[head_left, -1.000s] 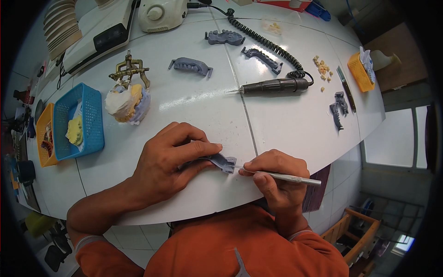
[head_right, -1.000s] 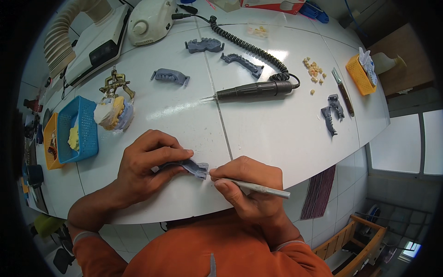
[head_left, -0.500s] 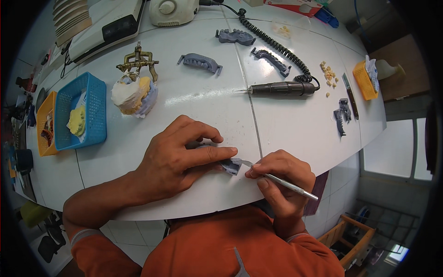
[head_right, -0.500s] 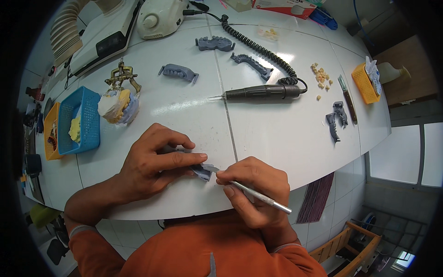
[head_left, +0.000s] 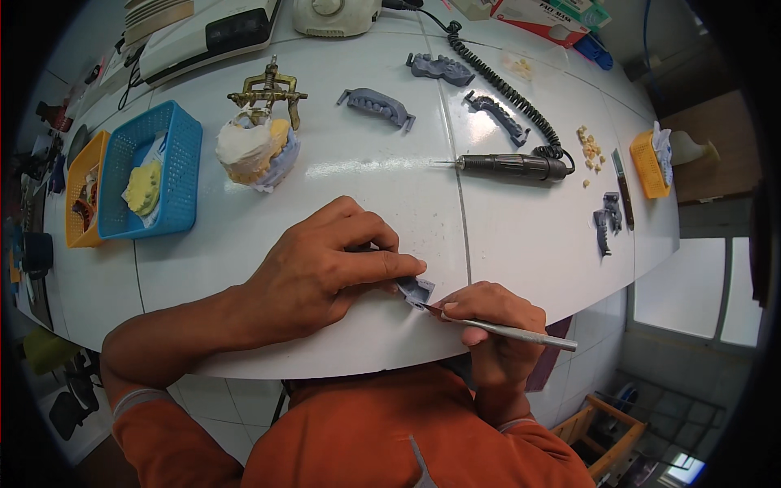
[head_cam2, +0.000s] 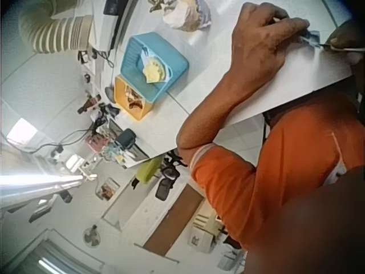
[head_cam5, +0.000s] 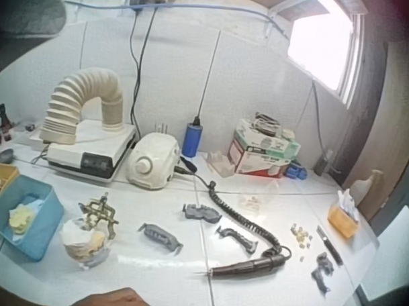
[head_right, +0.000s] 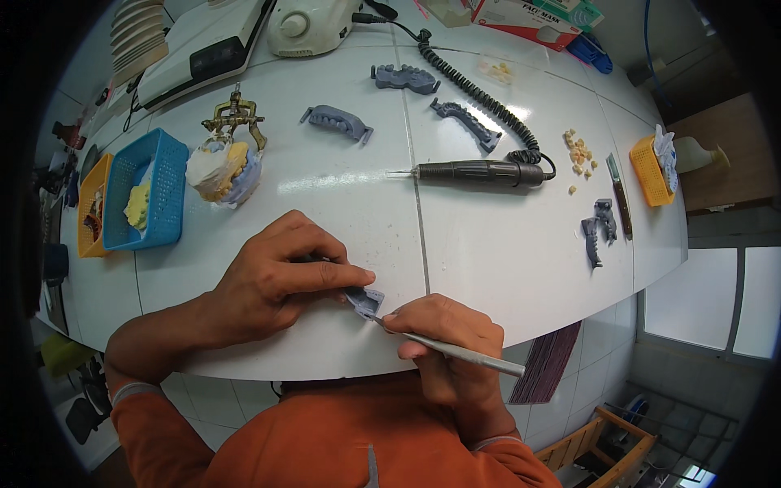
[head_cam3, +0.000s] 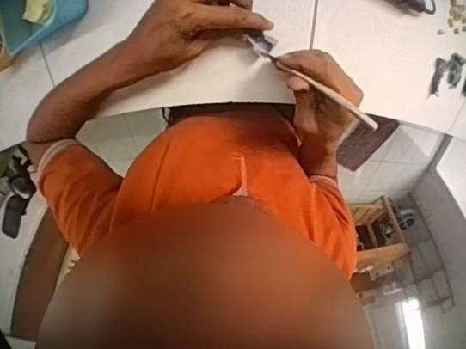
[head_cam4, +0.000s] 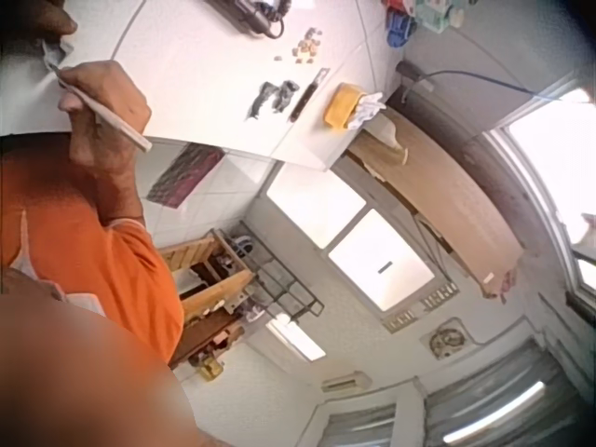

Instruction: The recorder uses a hobby knife and a rotary dental tool to trim and shape gray 3D-printed denture bases on a lab bench.

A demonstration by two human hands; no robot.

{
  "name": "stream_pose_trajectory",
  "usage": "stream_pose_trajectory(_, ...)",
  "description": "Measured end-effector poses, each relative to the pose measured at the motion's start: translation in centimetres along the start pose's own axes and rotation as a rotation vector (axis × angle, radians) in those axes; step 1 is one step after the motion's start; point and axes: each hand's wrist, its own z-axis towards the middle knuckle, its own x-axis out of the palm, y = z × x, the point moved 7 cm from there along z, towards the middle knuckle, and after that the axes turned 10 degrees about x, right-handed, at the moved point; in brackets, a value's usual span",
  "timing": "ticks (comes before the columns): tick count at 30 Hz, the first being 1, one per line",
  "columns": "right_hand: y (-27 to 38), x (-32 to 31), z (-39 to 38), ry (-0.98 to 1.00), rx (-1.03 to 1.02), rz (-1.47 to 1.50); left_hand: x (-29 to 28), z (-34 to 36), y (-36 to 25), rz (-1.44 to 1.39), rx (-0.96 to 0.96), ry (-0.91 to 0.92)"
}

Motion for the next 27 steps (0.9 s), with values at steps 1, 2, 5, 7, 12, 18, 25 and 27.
stream_pose_trajectory(1,0.00,0.07,0.00,0.007,-0.005,0.000,0.04,-0.01,0.04,-0.009,-0.003,0.000)
stream_pose_trajectory(2,-0.09,0.09,0.08,0.008,-0.005,-0.001,0.03,0.01,0.08,-0.009,-0.003,-0.001)
stream_pose_trajectory(5,0.14,0.22,0.14,0.025,-0.068,-0.033,-0.02,0.06,-0.02,-0.012,0.002,0.000)
stream_pose_trajectory(7,0.10,0.27,0.15,0.035,-0.068,-0.031,0.02,0.04,-0.02,-0.017,-0.001,0.005)
stream_pose_trajectory(12,0.35,0.30,0.25,0.035,-0.069,-0.032,0.04,0.04,0.01,-0.018,0.003,0.006)
stream_pose_trajectory(18,0.35,0.28,0.29,0.038,-0.063,-0.044,-0.04,0.04,-0.03,-0.020,0.006,0.003)
stream_pose_trajectory(25,0.44,0.40,0.35,0.041,-0.050,-0.047,0.06,0.03,-0.22,0.006,0.003,0.009)
stream_pose_trajectory(27,0.63,0.60,0.44,0.024,-0.014,-0.057,0.03,0.11,-0.25,0.008,0.002,0.016)
